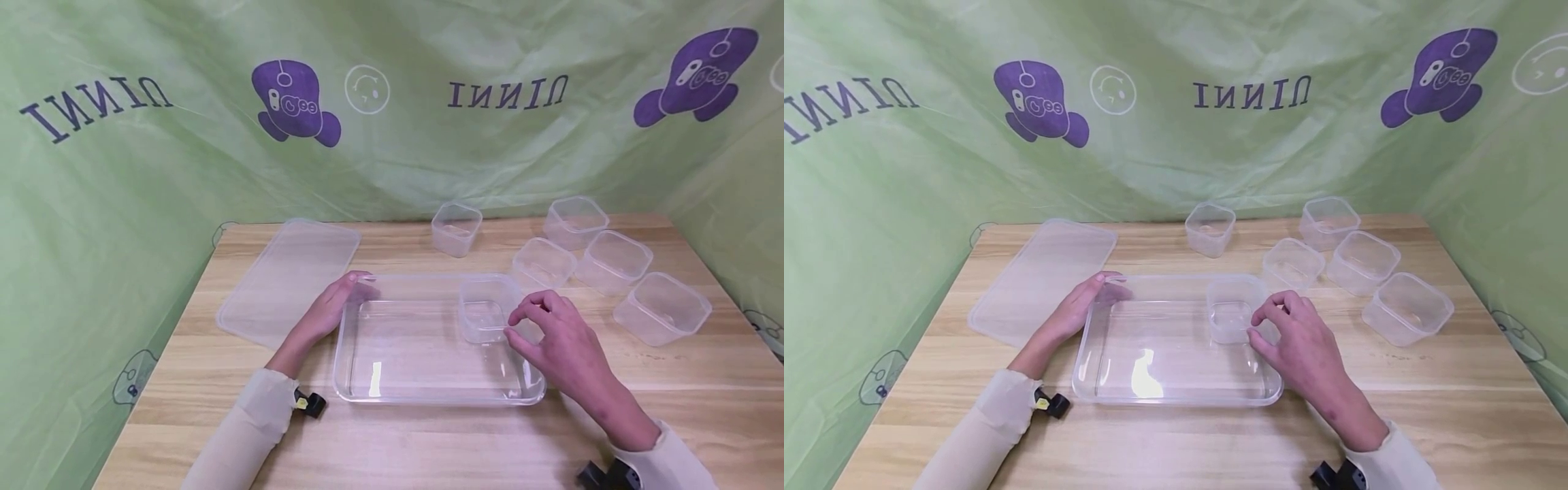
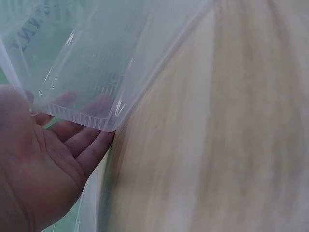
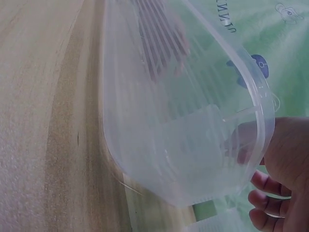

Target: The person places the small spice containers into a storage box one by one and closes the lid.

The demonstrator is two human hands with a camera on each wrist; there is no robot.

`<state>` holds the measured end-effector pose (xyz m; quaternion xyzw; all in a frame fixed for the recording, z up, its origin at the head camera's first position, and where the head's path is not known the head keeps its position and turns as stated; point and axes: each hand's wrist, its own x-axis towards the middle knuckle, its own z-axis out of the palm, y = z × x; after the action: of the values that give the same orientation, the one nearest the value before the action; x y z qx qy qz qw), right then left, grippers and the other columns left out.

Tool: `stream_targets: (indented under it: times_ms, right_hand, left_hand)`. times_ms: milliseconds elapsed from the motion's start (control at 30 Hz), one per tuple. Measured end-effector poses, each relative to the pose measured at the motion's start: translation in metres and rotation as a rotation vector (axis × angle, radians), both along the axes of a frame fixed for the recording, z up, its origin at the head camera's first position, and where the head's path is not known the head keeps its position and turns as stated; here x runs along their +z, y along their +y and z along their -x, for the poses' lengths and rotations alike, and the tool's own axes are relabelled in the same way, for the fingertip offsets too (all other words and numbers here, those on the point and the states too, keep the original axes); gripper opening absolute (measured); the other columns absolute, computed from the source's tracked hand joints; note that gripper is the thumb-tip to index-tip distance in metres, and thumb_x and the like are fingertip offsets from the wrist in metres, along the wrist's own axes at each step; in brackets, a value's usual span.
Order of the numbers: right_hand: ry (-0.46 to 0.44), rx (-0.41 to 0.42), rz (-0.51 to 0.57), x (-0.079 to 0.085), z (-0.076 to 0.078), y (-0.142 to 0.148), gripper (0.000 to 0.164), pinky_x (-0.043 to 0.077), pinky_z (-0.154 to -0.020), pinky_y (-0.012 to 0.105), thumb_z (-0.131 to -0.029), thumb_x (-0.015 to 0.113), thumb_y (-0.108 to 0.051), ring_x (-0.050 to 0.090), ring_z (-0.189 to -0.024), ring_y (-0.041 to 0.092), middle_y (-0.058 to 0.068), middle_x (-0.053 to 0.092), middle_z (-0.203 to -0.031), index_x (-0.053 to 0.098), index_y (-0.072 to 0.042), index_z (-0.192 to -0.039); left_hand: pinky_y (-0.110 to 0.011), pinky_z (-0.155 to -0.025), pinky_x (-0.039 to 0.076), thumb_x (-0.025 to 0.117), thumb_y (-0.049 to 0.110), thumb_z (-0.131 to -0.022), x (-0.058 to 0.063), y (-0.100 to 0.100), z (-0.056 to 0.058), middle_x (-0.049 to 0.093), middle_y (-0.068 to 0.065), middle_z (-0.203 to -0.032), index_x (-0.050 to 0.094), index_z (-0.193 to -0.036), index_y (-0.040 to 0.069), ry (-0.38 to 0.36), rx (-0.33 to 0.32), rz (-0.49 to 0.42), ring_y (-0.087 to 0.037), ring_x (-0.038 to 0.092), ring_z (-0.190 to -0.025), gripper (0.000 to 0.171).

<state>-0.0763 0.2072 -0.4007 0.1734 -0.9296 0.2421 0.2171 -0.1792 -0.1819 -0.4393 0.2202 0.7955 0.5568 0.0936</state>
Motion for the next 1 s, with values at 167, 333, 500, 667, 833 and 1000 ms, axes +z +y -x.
stream_targets:
  times_ms: [167,333,500,667,833,1000]
  right_hand:
    - [0.003,0.012,-0.018,0.002,0.001,0.001,0.023,0.047,-0.059,0.039,-0.074,0.089,-0.013,0.056,-0.087,0.023,0.0,0.061,-0.103,0.071,-0.02,-0.086]
    - [0.016,0.032,-0.05,0.004,0.002,0.003,0.022,0.048,-0.061,0.04,-0.075,0.088,-0.015,0.057,-0.084,0.021,0.001,0.062,-0.103,0.072,-0.018,-0.09]
    - [0.027,0.055,-0.078,0.007,0.003,0.004,0.023,0.048,-0.063,0.041,-0.075,0.088,-0.018,0.058,-0.081,0.021,0.002,0.063,-0.102,0.073,-0.017,-0.093]
    - [0.053,0.096,-0.078,0.009,0.003,0.006,0.02,0.05,-0.064,0.041,-0.078,0.085,-0.018,0.06,-0.083,0.02,0.001,0.063,-0.103,0.073,-0.017,-0.094]
    - [0.094,0.144,-0.076,0.011,0.002,0.012,0.016,0.052,-0.065,0.04,-0.082,0.082,-0.018,0.062,-0.087,0.018,-0.002,0.064,-0.105,0.073,-0.018,-0.095]
    - [0.108,0.121,-0.077,0.014,-0.001,0.022,0.016,0.052,-0.061,0.04,-0.083,0.081,-0.017,0.063,-0.09,0.018,-0.002,0.064,-0.107,0.072,-0.019,-0.096]
  left_hand:
    - [-0.057,-0.106,0.044,0.019,0.027,-0.116,0.001,0.001,-0.001,0.068,-0.026,-0.123,0.049,-0.145,-0.003,-0.001,0.009,-0.018,-0.042,0.063,-0.119,0.051]
    - [-0.056,-0.106,0.045,0.019,0.027,-0.116,0.001,0.001,-0.001,0.069,-0.024,-0.12,0.042,-0.152,0.003,0.007,0.007,-0.017,-0.04,0.064,-0.117,0.049]
    - [-0.055,-0.103,0.047,0.02,0.029,-0.116,0.002,0.001,0.0,0.071,-0.02,-0.117,0.04,-0.156,0.008,0.039,0.009,-0.006,-0.036,0.067,-0.113,0.049]
    - [-0.051,-0.104,0.048,0.019,0.035,-0.116,0.002,0.001,0.0,0.072,-0.018,-0.116,0.047,-0.152,0.009,0.031,0.008,-0.01,-0.033,0.067,-0.114,0.053]
    - [-0.052,-0.106,0.046,0.02,0.036,-0.115,0.002,0.001,0.001,0.072,-0.02,-0.117,0.052,-0.147,0.005,0.015,0.006,-0.022,-0.034,0.066,-0.116,0.054]
    - [-0.053,-0.106,0.045,0.02,0.035,-0.115,0.003,0.001,-0.001,0.072,-0.02,-0.117,0.053,-0.147,0.005,0.023,0.009,-0.012,-0.034,0.067,-0.115,0.054]
